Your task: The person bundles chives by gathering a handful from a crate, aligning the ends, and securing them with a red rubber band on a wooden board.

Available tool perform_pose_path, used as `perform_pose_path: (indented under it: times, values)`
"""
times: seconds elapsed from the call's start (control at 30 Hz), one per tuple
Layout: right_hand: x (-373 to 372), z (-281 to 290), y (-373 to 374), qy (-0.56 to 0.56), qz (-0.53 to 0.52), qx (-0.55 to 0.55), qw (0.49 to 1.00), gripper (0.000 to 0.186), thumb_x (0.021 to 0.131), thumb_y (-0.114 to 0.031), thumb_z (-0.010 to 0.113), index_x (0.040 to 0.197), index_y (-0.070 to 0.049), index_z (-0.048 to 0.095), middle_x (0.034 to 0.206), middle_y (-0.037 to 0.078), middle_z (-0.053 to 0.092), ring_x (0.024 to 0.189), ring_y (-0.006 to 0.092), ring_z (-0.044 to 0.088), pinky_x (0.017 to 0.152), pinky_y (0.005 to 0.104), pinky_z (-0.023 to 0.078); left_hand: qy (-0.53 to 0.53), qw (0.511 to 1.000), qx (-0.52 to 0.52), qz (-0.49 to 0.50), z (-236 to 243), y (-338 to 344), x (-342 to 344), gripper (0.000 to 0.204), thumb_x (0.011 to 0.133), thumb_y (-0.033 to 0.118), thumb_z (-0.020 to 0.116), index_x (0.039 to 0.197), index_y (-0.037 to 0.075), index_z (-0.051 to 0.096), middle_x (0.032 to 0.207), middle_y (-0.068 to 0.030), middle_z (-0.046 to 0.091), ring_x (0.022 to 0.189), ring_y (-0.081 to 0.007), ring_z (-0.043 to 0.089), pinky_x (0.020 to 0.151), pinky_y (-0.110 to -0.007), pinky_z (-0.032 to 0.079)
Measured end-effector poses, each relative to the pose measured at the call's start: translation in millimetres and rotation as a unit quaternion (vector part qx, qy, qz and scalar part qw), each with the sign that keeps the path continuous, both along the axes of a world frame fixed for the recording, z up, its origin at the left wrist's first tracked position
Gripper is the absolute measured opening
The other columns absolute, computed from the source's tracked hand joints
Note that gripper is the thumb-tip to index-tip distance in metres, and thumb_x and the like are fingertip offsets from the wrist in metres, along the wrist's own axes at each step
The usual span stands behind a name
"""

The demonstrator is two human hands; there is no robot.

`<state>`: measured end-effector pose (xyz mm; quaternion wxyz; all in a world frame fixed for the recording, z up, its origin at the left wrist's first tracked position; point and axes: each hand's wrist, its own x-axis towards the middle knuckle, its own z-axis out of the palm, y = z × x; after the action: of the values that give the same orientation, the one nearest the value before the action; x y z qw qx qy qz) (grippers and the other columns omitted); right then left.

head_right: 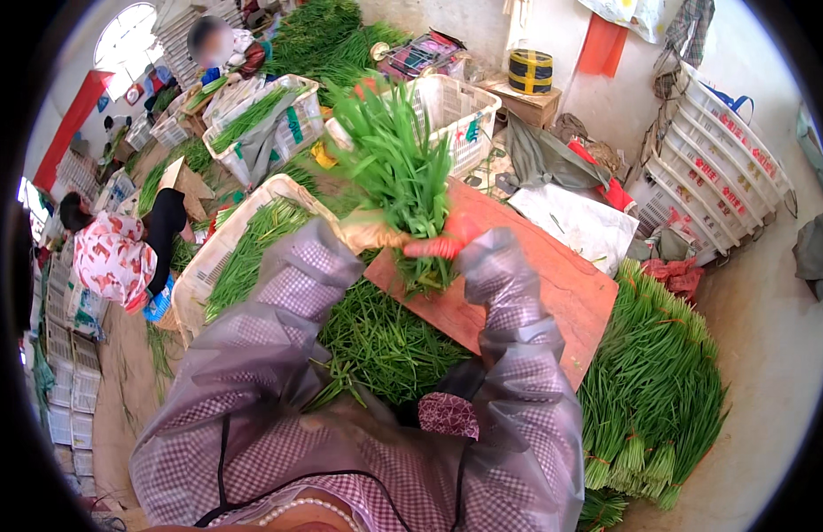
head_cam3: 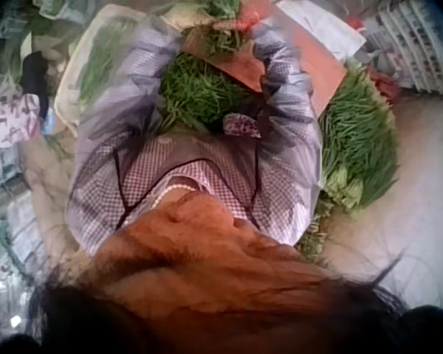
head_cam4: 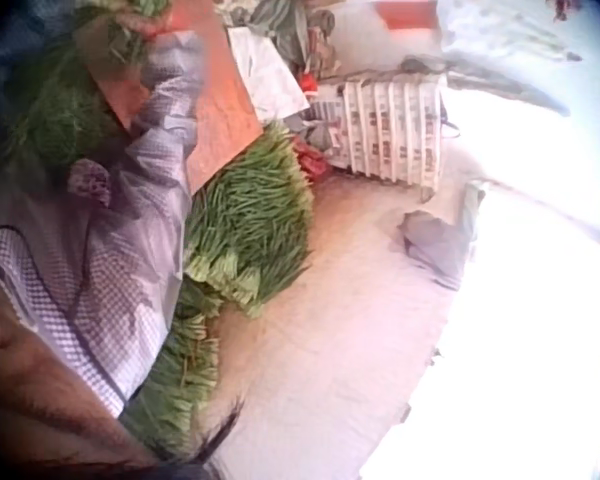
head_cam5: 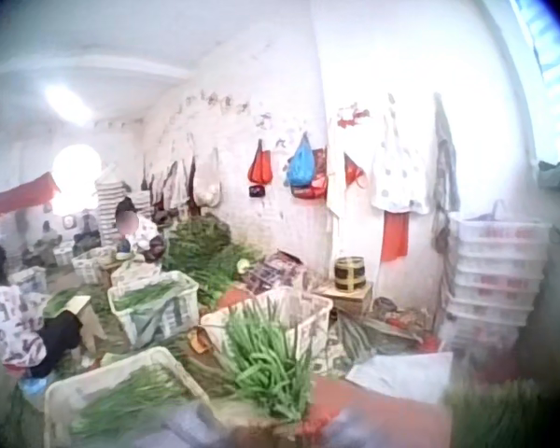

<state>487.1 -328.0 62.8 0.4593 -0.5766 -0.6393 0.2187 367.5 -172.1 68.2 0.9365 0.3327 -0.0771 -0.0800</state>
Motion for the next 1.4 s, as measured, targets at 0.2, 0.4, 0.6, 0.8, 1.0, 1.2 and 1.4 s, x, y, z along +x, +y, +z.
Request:
perform_pose_path:
  times: [0.2,0.4,0.6,0.8,1.0,1.2,1.4]
  values:
    - [6.7,-20.0,4.5,0.125,-0.026,-0.029,0.991,0.073,0.077,-0.032,0.076,0.135,-0.004,0.04,0.134,0.016,0.048,0.12,0.0263,0.049,0.102,0.0415,0.041,-0.133,0.868,0.458,0.137,-6.2,6.9,2.9,0.066,0.081,0.027,0.069,0.136,0.005,0.038,0.136,-0.0099,0.045,0.12,-0.0212,0.048,0.103,-0.037,0.039]
    - [7.6,-42.0,35.0,0.514,0.038,0.021,0.857,0.057,0.086,-0.032,0.067,0.132,-0.005,0.046,0.131,0.015,0.052,0.116,0.0278,0.053,0.099,0.0438,0.045,-0.066,0.905,0.351,0.231,-42.3,17.7,15.8,0.05,0.084,0.022,0.069,0.126,0.002,0.05,0.123,-0.0106,0.057,0.11,-0.0212,0.055,0.094,-0.035,0.044]
    - [4.2,-28.9,44.4,0.281,0.046,-0.002,0.959,0.06,0.077,-0.02,0.079,0.129,-0.006,0.052,0.124,0.009,0.059,0.117,0.0207,0.054,0.099,0.0352,0.045,-0.147,0.828,0.473,0.263,-3.8,20.4,-6.9,0.053,0.08,0.022,0.074,0.126,0.003,0.053,0.122,-0.0058,0.058,0.11,-0.019,0.055,0.096,-0.033,0.042]
    - [-41.3,15.0,60.1,0.155,0.046,0.028,0.986,0.071,0.07,-0.016,0.083,0.132,-0.007,0.049,0.126,0.008,0.059,0.118,0.0205,0.053,0.102,0.0373,0.044,-0.084,0.91,0.348,0.209,43.0,26.3,-61.4,0.067,0.073,0.007,0.074,0.134,0.003,0.046,0.121,-0.0093,0.06,0.113,-0.0195,0.055,0.101,-0.035,0.04]
    - [-92.0,-0.8,72.8,0.175,0.122,-0.015,0.977,0.084,0.064,-0.03,0.087,0.134,-0.007,0.046,0.125,0.007,0.059,0.121,0.0214,0.05,0.103,0.0379,0.04,-0.056,0.922,0.326,0.201,46.3,9.8,-119.9,0.062,0.077,0.014,0.066,0.132,-0.003,0.044,0.107,-0.0145,0.065,0.109,-0.0246,0.057,0.101,-0.037,0.04]
    - [-173.0,-81.9,66.8,0.151,0.161,-0.202,0.954,0.113,0.058,-0.045,0.088,0.143,-0.006,0.026,0.129,0.017,0.053,0.123,0.0289,0.049,0.105,0.0409,0.037,-0.113,0.909,0.148,0.372,-9.1,62.5,-202.1,0.023,0.081,0.015,0.058,0.093,-0.004,0.06,0.087,-0.0155,0.066,0.092,-0.0273,0.06,0.099,-0.044,0.04]
    - [-209.5,-154.3,56.7,0.109,0.071,-0.365,0.922,0.085,0.069,-0.035,0.081,0.137,-0.004,0.039,0.117,0.018,0.061,0.111,0.0306,0.058,0.097,0.0399,0.043,-0.106,0.842,0.089,0.521,-31.6,104.5,-282.2,0.019,0.083,0.022,0.057,0.074,0.005,0.053,0.074,-0.005,0.05,0.079,-0.0211,0.051,0.096,-0.043,0.041]
